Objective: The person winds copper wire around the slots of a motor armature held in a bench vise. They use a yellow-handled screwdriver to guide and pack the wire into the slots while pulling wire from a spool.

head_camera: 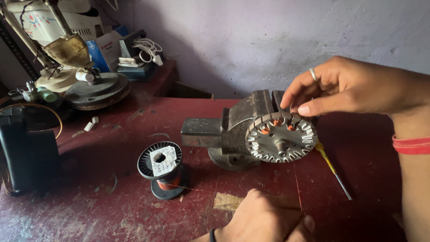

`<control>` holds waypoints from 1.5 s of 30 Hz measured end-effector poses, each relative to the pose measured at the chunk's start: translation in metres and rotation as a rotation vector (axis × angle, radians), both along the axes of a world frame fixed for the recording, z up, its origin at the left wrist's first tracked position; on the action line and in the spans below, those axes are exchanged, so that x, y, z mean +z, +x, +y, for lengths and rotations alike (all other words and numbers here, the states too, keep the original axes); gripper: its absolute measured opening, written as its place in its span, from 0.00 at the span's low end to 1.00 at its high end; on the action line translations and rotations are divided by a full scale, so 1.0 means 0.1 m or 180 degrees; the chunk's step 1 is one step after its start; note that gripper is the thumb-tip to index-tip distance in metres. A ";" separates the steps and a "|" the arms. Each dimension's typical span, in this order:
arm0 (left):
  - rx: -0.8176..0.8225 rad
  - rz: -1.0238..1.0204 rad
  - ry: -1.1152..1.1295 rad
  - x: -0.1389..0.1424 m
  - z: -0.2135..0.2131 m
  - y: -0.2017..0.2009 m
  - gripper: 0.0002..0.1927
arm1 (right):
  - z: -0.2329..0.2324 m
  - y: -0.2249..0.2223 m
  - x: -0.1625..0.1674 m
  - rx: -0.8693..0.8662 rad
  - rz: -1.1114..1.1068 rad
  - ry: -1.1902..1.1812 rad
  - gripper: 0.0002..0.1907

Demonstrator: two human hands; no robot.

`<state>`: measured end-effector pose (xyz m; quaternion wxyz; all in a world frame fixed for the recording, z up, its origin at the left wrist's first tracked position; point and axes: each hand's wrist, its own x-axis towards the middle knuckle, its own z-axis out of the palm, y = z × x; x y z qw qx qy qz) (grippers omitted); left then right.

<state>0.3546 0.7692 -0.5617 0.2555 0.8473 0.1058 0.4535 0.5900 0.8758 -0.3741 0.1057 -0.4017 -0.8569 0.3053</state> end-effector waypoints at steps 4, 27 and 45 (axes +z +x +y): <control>-0.0026 0.0031 0.0073 -0.03 0.02 0.02 0.19 | -0.04 0.00 0.01 -0.0315 -0.0410 0.0331 0.10; 0.0784 -0.0426 0.0863 0.25 -0.03 -0.02 0.07 | -0.26 -0.21 -0.05 -0.0339 -0.1372 0.0429 0.10; 0.1171 0.0345 0.0890 0.37 0.12 -0.05 0.34 | -0.04 0.17 0.00 0.0204 -0.0489 0.0129 0.11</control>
